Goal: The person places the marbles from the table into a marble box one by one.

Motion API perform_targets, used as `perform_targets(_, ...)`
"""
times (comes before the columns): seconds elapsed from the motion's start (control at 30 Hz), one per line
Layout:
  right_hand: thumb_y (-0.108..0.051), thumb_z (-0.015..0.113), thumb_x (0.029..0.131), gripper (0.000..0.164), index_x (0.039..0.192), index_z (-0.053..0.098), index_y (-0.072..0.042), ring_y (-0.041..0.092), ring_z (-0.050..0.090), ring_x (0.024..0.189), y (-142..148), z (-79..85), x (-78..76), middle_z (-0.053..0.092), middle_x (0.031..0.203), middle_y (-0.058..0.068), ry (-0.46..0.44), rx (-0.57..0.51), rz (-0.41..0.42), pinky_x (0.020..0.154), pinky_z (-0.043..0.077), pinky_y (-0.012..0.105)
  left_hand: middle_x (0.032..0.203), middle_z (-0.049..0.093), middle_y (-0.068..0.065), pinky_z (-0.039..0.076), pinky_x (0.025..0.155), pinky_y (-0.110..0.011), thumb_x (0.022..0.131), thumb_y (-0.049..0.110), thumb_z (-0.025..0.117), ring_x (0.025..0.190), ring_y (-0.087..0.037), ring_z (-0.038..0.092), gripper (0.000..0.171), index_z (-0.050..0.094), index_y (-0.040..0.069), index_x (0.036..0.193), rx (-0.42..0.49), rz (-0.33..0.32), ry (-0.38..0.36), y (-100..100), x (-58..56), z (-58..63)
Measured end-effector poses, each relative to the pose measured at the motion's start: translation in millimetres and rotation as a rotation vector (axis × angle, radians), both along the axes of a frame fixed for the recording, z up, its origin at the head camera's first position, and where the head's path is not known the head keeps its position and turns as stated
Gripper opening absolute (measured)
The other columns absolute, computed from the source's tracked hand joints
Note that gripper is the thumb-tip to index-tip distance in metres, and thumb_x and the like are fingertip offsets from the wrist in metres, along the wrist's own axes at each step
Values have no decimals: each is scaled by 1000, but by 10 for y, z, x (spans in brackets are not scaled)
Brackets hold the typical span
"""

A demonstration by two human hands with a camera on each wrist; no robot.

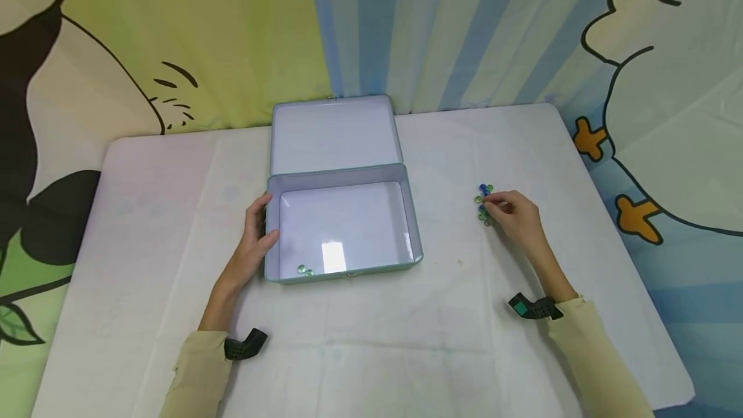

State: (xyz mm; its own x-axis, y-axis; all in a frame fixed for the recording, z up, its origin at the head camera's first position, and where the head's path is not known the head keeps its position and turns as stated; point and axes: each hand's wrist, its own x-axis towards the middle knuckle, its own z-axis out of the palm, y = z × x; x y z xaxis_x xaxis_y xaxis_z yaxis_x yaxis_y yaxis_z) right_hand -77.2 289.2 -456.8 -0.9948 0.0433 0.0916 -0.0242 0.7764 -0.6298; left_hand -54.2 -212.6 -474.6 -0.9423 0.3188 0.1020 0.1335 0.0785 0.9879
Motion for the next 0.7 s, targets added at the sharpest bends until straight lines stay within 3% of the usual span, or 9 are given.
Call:
perform_targets(0.2,-19,58,89,22,107,66,-8,18,56,79,15,-24,-17,62,98,12,-51,22,3,61,41,16,155,-3,-2,-9,112,-50,90,7,43,143,-14,-10,65,10,20,144,-18,3,0,4,2,-1)
perform_targets(0.7,-10,61,86,23,107,65,-2,20,51,72,2,-15,-116,58,90,15,-84,98,79,58,40,22,155,-1,-3,-6,111,-50,90,7,43,143,-15,-7,64,11,20,144,-4,5,-6,3,1,4)
